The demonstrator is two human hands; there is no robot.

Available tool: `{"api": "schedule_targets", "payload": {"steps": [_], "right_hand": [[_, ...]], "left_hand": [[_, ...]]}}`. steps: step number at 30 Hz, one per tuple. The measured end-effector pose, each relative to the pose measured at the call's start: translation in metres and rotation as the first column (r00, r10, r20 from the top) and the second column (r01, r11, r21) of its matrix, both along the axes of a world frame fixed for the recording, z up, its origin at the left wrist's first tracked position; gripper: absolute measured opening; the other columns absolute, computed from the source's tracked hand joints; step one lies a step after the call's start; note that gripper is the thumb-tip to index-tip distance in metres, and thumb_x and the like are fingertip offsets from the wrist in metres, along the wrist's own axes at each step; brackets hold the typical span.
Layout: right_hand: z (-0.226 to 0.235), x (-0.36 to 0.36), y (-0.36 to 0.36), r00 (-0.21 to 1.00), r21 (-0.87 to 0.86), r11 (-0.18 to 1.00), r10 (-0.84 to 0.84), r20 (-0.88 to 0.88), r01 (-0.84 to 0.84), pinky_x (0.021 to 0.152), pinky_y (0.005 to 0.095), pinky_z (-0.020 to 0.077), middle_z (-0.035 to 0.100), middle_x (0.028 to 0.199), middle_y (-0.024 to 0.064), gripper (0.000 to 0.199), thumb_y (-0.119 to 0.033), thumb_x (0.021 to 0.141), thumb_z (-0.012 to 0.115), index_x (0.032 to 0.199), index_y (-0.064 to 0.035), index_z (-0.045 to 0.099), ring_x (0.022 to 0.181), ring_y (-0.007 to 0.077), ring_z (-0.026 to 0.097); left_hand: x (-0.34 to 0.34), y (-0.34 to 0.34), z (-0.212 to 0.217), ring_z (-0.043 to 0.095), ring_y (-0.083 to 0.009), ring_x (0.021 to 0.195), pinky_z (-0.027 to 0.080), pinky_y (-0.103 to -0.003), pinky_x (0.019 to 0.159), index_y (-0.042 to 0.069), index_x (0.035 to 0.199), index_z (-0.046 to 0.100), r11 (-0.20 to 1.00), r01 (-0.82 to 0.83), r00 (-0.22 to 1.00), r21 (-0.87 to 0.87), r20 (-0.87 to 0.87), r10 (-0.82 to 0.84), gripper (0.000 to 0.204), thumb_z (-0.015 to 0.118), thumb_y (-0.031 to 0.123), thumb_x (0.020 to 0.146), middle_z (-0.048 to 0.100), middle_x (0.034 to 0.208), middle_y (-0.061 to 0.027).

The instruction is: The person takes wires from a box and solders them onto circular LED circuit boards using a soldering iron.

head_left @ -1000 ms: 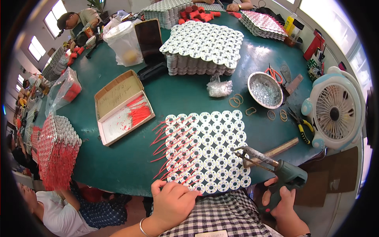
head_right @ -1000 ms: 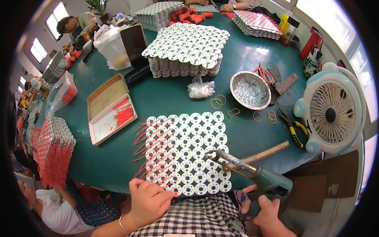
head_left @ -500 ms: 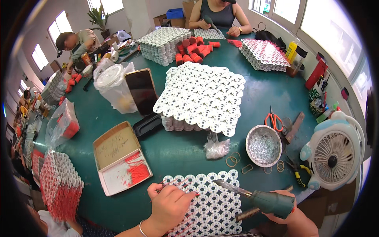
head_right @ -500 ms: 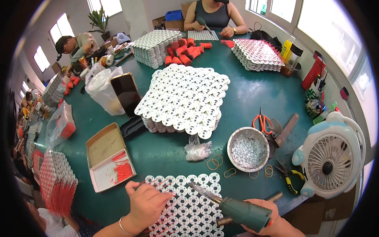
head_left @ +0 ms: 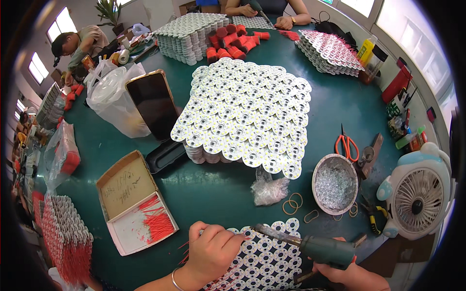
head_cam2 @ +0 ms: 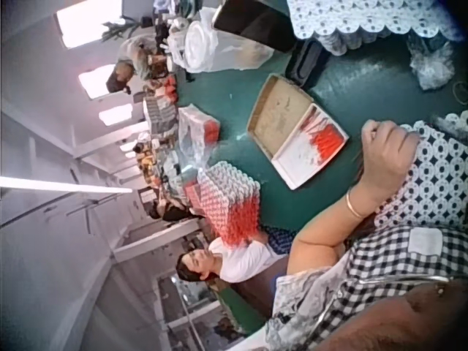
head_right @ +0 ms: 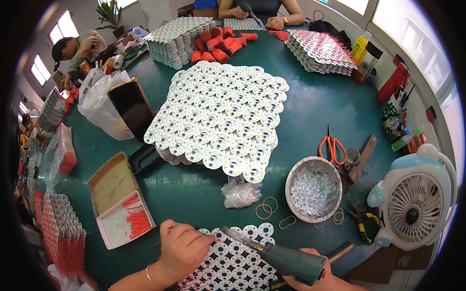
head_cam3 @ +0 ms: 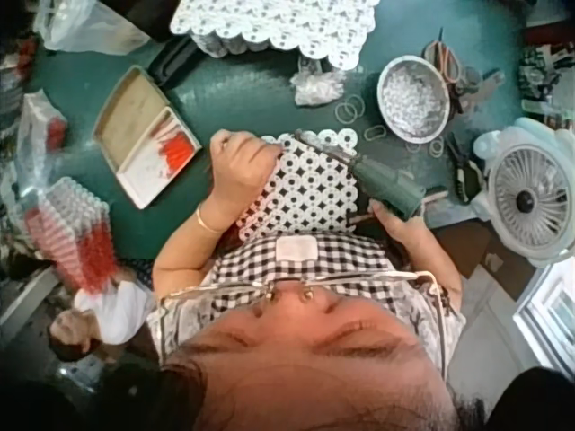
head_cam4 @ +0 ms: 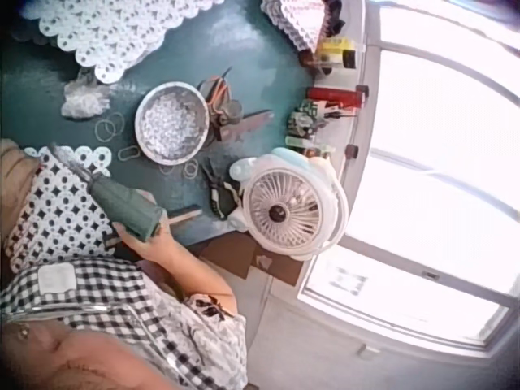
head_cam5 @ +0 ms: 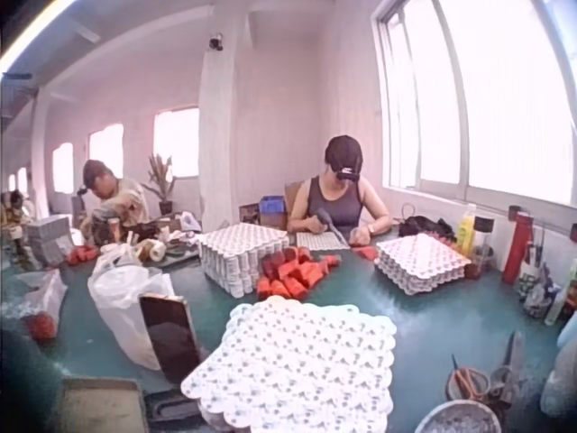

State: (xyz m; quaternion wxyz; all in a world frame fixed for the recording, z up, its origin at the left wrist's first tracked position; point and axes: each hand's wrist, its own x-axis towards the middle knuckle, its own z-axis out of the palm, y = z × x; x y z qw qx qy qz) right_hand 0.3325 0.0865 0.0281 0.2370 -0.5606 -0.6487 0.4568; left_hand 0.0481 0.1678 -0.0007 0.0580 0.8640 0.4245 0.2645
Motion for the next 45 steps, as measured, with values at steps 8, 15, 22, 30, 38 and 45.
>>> {"api": "schedule_targets", "payload": {"steps": [8, 15, 22, 30, 38, 45], "right_hand": [[0.012, -0.011, -0.002, 0.990, -0.047, 0.994, -0.101, -0.100, 0.096, 0.060, 0.0271, 0.0488, 0.063, 0.075, 0.0046, 0.025, -0.004, 0.075, 0.063, 0.100, -0.0018, 0.061, 0.059, 0.0135, 0.062], [0.008, -0.013, -0.003, 0.991, 0.223, 0.974, -0.065, 0.118, 0.037, 0.077, 0.0308, 0.0461, 0.066, 0.085, 0.0030, 0.027, -0.006, 0.069, 0.069, 0.096, -0.0063, 0.065, 0.073, 0.0165, 0.064], [-0.001, 0.000, -0.011, 0.995, 0.269, 0.961, 0.039, 0.092, -0.063, 0.068, 0.0296, 0.0488, 0.066, 0.092, 0.0058, 0.027, -0.008, 0.074, 0.064, 0.100, -0.0032, 0.063, 0.071, 0.0189, 0.065], [0.003, 0.003, -0.025, 0.885, -0.238, 0.931, -0.344, -0.313, 0.277, 0.052, 0.0276, 0.0507, 0.063, 0.098, 0.0139, 0.035, -0.004, 0.076, 0.056, 0.111, 0.0026, 0.055, 0.061, 0.0185, 0.065], [0.001, 0.003, -0.024, 0.932, -0.199, 0.962, -0.236, -0.275, 0.185, 0.053, 0.0270, 0.0518, 0.064, 0.089, 0.0109, 0.029, -0.004, 0.078, 0.058, 0.107, 0.0007, 0.057, 0.061, 0.0162, 0.063], [0.011, -0.007, -0.019, 0.951, -0.200, 0.960, -0.238, -0.200, 0.198, 0.054, 0.0257, 0.0520, 0.062, 0.083, 0.0073, 0.030, -0.001, 0.077, 0.063, 0.107, 0.0001, 0.057, 0.062, 0.0134, 0.063]], "left_hand": [[0.000, -0.002, -0.001, 0.053, -0.0142, 0.070, 0.034, -0.036, 0.073, 0.013, 0.078, 0.066, 1.000, -0.005, 1.000, 0.001, 0.017, 0.005, 0.014, 0.070, 0.010, 0.065, 0.056, 0.069, 0.0048], [0.000, -0.002, -0.001, 0.052, -0.0148, 0.069, 0.034, -0.036, 0.072, 0.012, 0.078, 0.066, 1.000, -0.002, 1.000, 0.006, 0.027, 0.001, 0.014, 0.069, 0.009, 0.065, 0.055, 0.068, 0.0038], [0.000, -0.003, -0.002, 0.052, -0.0153, 0.069, 0.034, -0.035, 0.072, 0.012, 0.079, 0.066, 1.000, 0.013, 1.000, 0.007, 0.006, -0.013, 0.015, 0.069, 0.009, 0.065, 0.054, 0.068, 0.0034], [0.006, -0.009, 0.010, 0.051, -0.0137, 0.072, 0.030, -0.038, 0.077, 0.018, 0.079, 0.068, 0.998, -0.061, 0.998, 0.002, -0.031, 0.061, 0.014, 0.071, 0.014, 0.066, 0.053, 0.067, 0.0062], [0.009, -0.013, 0.001, 0.050, -0.0127, 0.072, 0.027, -0.042, 0.080, 0.021, 0.078, 0.068, 0.997, -0.064, 0.996, 0.042, -0.058, 0.067, 0.016, 0.071, 0.013, 0.064, 0.047, 0.064, 0.0065], [0.010, -0.013, -0.004, 0.050, -0.0131, 0.071, 0.026, -0.041, 0.078, 0.019, 0.077, 0.066, 0.998, -0.053, 0.997, 0.033, -0.048, 0.055, 0.013, 0.071, 0.013, 0.066, 0.046, 0.063, 0.0057]]}}
